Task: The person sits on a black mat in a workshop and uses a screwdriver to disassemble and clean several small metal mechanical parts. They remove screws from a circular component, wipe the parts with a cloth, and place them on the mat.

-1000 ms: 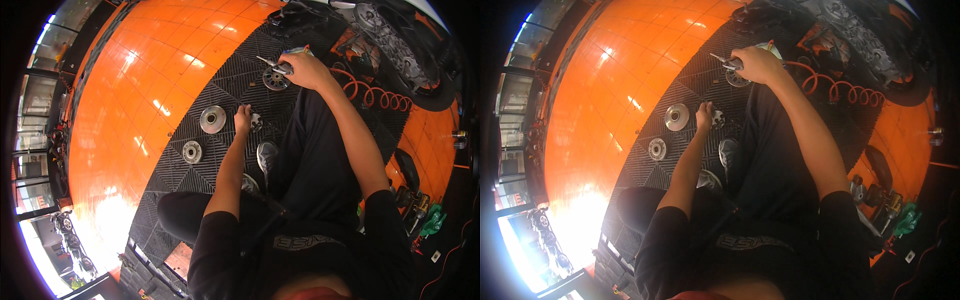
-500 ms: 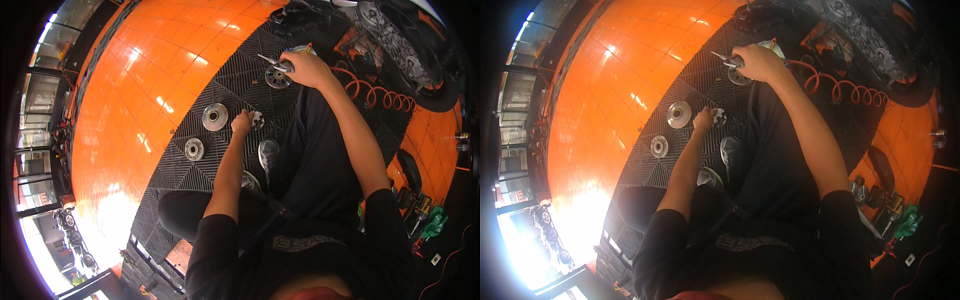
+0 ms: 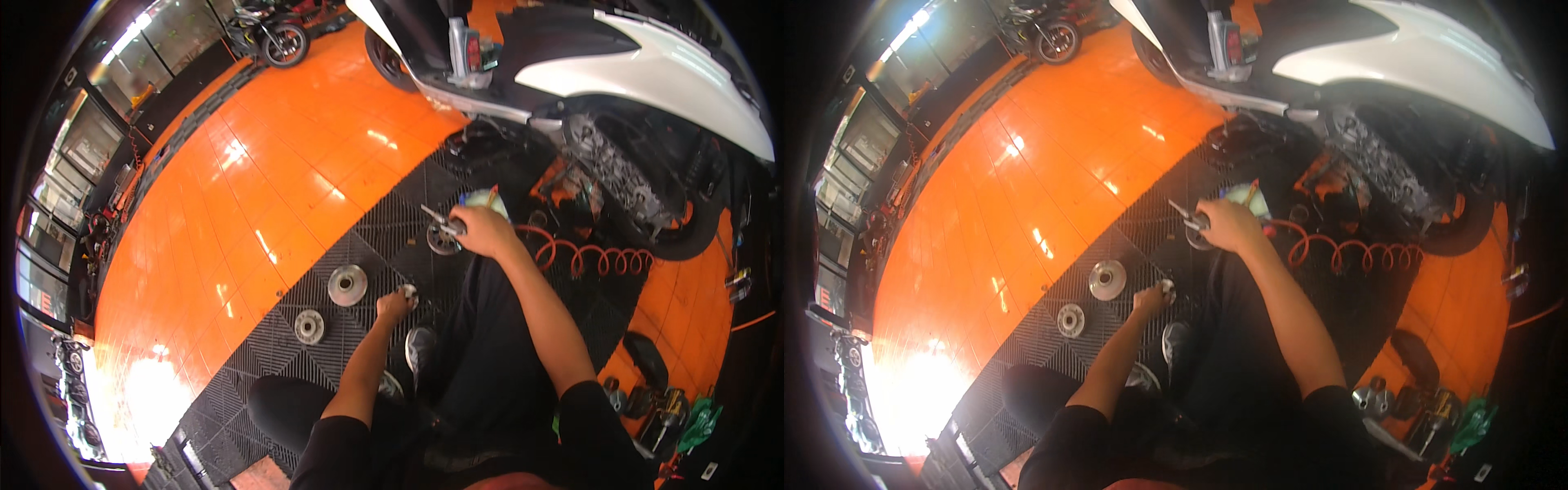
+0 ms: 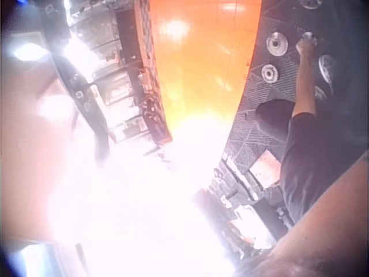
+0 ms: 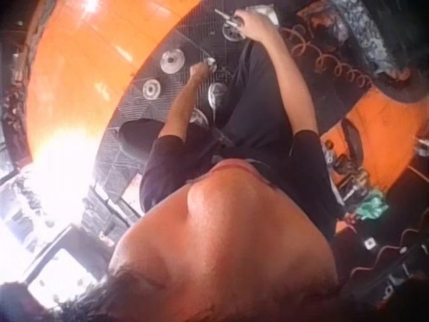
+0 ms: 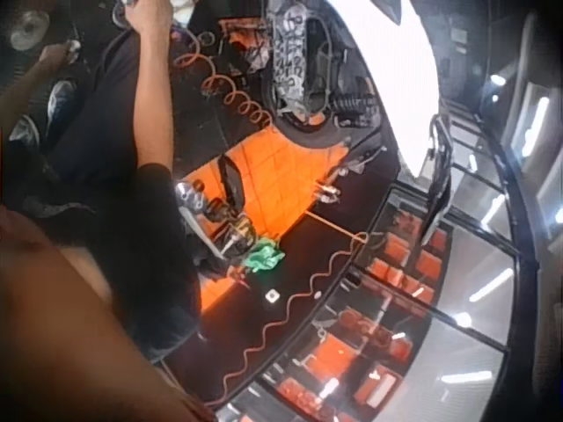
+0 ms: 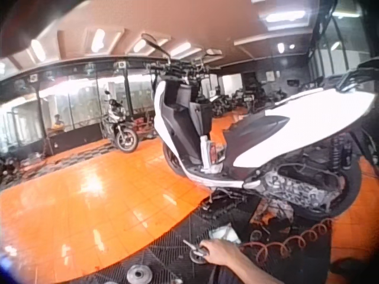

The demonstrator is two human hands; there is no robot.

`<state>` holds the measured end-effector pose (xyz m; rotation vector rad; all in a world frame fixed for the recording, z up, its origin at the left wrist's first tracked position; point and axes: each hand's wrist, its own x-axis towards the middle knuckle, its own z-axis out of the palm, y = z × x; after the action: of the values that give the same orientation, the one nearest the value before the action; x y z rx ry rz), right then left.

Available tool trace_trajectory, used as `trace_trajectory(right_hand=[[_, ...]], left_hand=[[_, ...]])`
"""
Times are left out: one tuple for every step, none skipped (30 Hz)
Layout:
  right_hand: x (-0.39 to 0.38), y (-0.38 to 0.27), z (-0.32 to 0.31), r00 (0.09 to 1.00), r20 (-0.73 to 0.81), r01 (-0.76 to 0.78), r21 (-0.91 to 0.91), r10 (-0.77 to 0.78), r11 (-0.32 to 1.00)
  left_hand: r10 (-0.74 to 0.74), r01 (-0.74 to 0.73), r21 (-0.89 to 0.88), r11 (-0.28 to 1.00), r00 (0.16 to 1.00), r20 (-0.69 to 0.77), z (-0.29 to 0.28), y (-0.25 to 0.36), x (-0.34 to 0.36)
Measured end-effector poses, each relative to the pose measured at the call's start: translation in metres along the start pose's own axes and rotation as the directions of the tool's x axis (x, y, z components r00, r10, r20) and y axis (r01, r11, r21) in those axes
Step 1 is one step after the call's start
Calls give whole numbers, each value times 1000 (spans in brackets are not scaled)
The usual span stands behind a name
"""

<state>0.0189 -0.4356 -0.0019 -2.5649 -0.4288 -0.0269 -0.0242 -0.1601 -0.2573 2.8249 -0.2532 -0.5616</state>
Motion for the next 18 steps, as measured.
trace_trajectory(right_hand=[[-4, -1, 1, 998, -53, 30, -4, -30, 1000], [-6, 0, -1, 993, -105, 58, -10, -59, 998], [1, -16, 0, 993, -71, 92, 9, -91, 996], [6, -32, -5, 987, -77, 143, 13, -142, 990], [9, -46, -7, 980, -77, 186, 20, -184, 982], [4, -45, -7, 981, -65, 184, 10, -183, 983], [-2, -33, -8, 979, -78, 190, -9, -190, 982], [-5, -23, -7, 982, -57, 179, -24, -180, 984], [-4, -30, -9, 982, -24, 185, -16, -185, 983], [-6, -32, -11, 984, 15, 176, -12, -176, 984], [-6, -43, -11, 979, -1, 203, 18, -203, 979], [-9, -46, -12, 970, -6, 241, 42, -241, 970], [-9, -56, -10, 955, -15, 297, 73, -297, 952], [-8, -65, -8, 936, -25, 351, 104, -350, 931], [-9, -69, -3, 931, 13, 361, 101, -364, 927], [-11, -72, 0, 931, 37, 359, 102, -364, 928], [-13, -75, 0, 930, 62, 356, 101, -364, 929], [-12, -78, 0, 926, 83, 360, 101, -369, 927]], left_hand=[[-47, 47, -57, 997, 999, 0, -10, 9, -2], [-92, 92, -115, 989, 996, 4, -20, 19, 1], [-129, 105, -334, 937, 990, -50, -20, -3, 14], [-169, 89, -528, 844, 980, -104, -11, -32, 39], [-210, 50, -697, 716, 967, -147, -9, -54, 47], [-149, 14, -942, 337, 988, -38, -23, -38, 48], [-29, 48, -992, -114, 998, 52, -49, 0, 49], [-75, -25, -971, -240, 997, -7, -73, 34, 44], [45, -64, -986, -153, 996, -72, -100, 32, 41], [26, -98, -964, -245, 994, -108, -123, 48, 32], [-30, -175, -934, -311, 984, -174, -143, 54, 27], [31, -146, -872, -467, 983, -181, -163, 62, 22], [30, -191, -833, -518, 970, -241, -176, 58, 22], [27, -233, -790, -567, 953, -301, -186, 55, 21], [8, -245, -770, -589, 951, -309, -193, 58, 18], [-11, -258, -755, -603, 949, -315, -202, 60, 13], [-29, -269, -739, -618, 947, -320, -209, 60, 9], [-61, -294, -725, -623, 942, -330, -212, 54, 7]])
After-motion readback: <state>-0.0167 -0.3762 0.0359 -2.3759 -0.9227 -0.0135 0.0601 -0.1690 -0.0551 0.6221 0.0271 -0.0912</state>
